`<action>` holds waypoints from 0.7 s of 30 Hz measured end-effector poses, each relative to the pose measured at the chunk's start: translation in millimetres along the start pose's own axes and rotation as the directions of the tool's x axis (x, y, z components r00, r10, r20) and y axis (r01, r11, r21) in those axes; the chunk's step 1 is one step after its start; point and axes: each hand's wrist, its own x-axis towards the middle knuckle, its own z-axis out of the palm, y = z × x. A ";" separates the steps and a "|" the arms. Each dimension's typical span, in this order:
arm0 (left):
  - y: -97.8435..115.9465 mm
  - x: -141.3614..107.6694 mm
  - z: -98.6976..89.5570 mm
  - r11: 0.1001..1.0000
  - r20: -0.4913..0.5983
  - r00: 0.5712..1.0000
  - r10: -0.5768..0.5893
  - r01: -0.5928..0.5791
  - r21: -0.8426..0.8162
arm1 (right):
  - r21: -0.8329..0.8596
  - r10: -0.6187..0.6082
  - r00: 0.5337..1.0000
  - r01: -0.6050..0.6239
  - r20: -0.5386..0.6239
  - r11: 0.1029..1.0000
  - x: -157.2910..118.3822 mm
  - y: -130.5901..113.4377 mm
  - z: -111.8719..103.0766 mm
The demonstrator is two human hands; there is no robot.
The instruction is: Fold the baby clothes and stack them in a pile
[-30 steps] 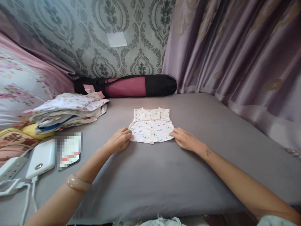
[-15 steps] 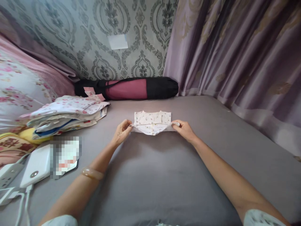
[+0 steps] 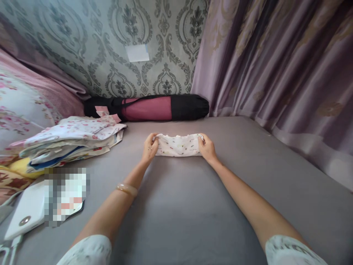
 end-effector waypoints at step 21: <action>-48.7 28.8 22.6 0.968 0.116 0.993 0.038 -0.065 0.241 | -0.413 0.264 0.957 -0.193 0.123 0.890 25.7 22.9 19.0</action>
